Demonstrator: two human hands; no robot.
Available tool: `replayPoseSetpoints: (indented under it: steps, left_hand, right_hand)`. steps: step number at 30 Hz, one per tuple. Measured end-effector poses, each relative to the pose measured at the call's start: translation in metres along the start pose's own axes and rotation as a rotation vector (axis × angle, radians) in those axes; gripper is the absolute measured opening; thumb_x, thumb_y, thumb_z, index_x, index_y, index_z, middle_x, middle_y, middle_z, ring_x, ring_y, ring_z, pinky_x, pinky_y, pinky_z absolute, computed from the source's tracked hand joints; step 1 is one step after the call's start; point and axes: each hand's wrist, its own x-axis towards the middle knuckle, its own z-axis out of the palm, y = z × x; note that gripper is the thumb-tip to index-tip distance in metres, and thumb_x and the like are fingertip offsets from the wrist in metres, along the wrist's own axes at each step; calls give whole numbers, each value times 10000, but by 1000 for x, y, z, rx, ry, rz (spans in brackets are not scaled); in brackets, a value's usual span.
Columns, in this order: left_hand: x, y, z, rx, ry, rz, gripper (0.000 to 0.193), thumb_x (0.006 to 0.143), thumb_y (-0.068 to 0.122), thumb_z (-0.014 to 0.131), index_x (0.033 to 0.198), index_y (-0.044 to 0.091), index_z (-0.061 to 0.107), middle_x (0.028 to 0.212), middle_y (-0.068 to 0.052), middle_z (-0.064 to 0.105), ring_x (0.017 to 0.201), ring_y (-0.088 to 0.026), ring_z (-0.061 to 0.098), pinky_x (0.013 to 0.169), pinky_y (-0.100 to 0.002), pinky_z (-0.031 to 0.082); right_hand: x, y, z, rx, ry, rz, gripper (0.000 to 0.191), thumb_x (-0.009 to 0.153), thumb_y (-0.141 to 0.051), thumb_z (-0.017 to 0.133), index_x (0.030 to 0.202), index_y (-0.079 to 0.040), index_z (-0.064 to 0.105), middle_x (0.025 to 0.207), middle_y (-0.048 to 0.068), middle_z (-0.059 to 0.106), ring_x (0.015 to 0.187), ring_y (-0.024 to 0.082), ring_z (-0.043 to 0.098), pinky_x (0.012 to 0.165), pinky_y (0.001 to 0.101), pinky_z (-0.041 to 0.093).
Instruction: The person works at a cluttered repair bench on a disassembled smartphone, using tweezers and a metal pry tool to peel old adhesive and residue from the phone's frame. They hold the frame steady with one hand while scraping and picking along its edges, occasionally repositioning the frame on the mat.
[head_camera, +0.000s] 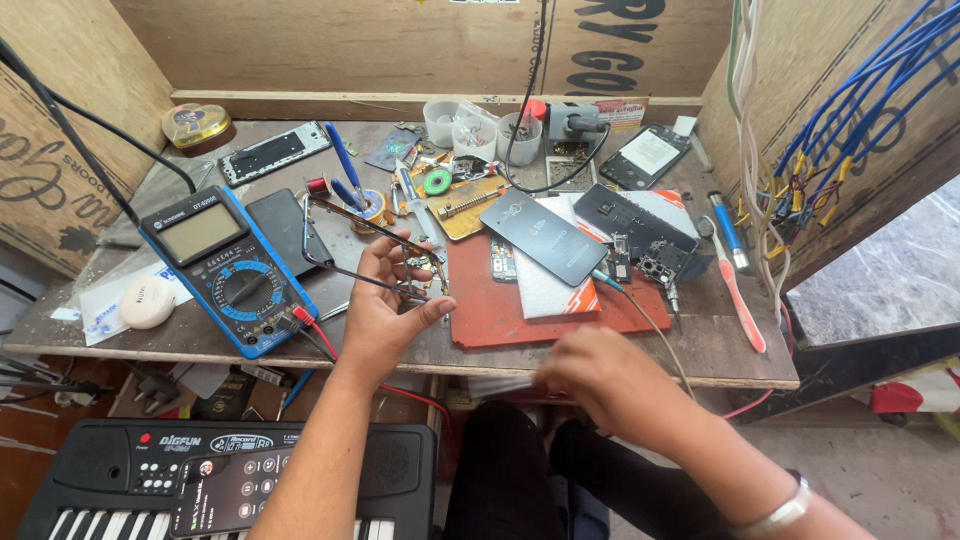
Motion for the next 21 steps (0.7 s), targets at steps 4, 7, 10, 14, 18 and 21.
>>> replayPoseSetpoints:
  steps: [4,7,10,14,18,21]
  left_hand:
    - [0,0,3,21,-23,-2,952,693,112,927,1488,95,403,1337,-68,612,1043,-121,575,932,-311,548]
    - [-2,0,3,88,-38,8,949,685,150,938,1475,97,415,1325,-56,612,1036,-120,584,916,-308,544]
    - [-1,1,4,215,-56,0,946,659,187,955,1449,99,441,1287,-46,620,1038,-119,595,891,-304,534]
    - [0,3,5,222,-80,-36,963,626,223,963,1437,107,457,1260,-26,603,1048,-118,620,890,-303,532]
    - [-3,6,7,235,-111,-58,950,609,267,970,1416,111,492,1146,-10,666,1014,-118,651,886,-304,556]
    - [-3,8,10,290,-157,-32,969,573,271,986,1408,117,518,1119,-6,691,1023,-126,659,901,-315,525]
  right_hand:
    - [-14,3,-4,54,177,29,329,745,-9,687,1054,-114,737,1003,55,673,990,296,626,860,418,489]
    - [-12,7,-2,-49,243,185,224,816,-72,719,1034,-123,732,976,52,666,979,281,630,840,419,477]
    - [-17,5,-1,-39,202,114,342,730,-13,669,1040,-132,749,992,63,668,1000,300,627,865,430,484]
    - [-23,1,-3,45,131,95,188,840,-86,706,1015,-136,753,964,38,684,964,279,647,817,420,491]
    - [-21,0,-3,21,210,193,239,824,-73,683,1051,-114,745,976,54,675,962,294,648,815,416,505]
    - [-27,-5,-1,83,143,143,226,847,-107,687,1066,-124,738,976,43,673,959,273,652,819,393,511]
